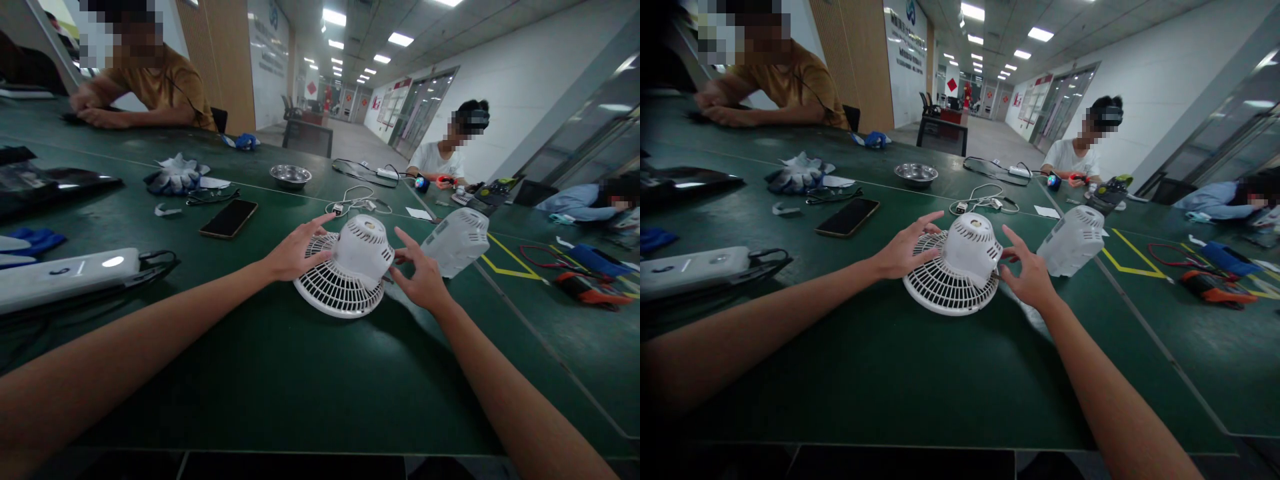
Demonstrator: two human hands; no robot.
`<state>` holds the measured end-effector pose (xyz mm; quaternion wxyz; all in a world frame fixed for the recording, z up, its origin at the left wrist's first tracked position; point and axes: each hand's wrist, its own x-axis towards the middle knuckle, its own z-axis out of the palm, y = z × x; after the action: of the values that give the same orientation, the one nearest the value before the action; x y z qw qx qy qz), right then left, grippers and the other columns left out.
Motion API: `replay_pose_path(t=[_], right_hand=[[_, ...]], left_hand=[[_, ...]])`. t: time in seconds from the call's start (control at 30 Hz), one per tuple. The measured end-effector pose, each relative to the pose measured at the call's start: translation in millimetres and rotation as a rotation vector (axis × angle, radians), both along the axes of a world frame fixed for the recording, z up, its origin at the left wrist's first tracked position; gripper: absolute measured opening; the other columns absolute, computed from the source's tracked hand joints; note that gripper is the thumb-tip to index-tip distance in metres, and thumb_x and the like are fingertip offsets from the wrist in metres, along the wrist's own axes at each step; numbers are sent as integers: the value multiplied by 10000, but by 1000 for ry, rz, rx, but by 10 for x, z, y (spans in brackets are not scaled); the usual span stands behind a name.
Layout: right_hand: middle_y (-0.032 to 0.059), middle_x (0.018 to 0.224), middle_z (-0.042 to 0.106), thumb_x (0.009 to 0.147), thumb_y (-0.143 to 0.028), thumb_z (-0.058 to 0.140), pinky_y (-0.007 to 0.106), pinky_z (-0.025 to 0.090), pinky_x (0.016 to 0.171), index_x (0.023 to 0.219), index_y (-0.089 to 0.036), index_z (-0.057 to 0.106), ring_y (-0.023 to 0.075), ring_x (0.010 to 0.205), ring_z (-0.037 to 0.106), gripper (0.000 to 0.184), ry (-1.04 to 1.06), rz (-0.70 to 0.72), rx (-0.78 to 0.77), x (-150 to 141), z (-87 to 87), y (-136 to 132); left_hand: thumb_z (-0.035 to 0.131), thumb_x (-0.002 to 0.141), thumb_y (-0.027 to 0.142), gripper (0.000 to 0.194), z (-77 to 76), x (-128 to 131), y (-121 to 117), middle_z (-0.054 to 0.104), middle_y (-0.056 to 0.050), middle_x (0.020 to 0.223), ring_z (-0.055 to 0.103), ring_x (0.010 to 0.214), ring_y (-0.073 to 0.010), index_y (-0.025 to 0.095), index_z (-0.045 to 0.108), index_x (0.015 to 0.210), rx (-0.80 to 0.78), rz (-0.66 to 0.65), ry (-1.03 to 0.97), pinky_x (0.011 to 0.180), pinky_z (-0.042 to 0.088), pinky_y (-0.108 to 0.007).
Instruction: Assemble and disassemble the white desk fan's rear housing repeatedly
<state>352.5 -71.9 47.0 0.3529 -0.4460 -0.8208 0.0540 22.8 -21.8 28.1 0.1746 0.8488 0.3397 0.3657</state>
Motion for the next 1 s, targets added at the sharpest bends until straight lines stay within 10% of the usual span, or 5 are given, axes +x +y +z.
replay_pose_path(t=[0.27,0.47,0.7,0.83,1.0], right_hand=[[116,1589,491,747,-455,870,683,487,1089,1654,-376,217,439,1271,613,1121,106,48,-153,-263,-73,-95],[116,1510,568,600,-391,968,662,484,1109,1601,-335,331,428,1316,582,1188,489,8,-279,-386,-89,-92],[64,1143,778,829,-610,686,582,585,957,1186,-285,680,358,1176,689,483,1037,119,-760,-483,-146,-113],[37,1002,798,854,-620,633,525,606,902,1035,-287,720,319,1109,714,390,1020,266,-957,-536,-192,-151],[12,924,788,861,-574,647,468,620,831,1020,-287,713,275,953,742,335,1006,278,-947,-575,-237,-139]], left_hand=[[369,1036,598,591,-149,-40,114,705,-111,1351,659,1237,-316,203,619,1398,-352,205,-88,1074,468,-462],[426,1006,634,634,-198,-84,202,768,-146,1179,716,1092,-300,130,664,1307,-487,-34,-630,967,542,-451],[809,825,463,375,-134,31,159,759,-107,1189,670,1169,-294,193,790,1084,-348,48,-716,1006,550,-431],[849,802,383,316,-181,132,61,797,-110,984,756,916,-255,148,786,1003,-719,-86,-880,870,626,-448],[855,795,336,200,-171,134,22,771,-54,762,721,660,-175,156,783,845,-606,52,-799,645,631,-328]])
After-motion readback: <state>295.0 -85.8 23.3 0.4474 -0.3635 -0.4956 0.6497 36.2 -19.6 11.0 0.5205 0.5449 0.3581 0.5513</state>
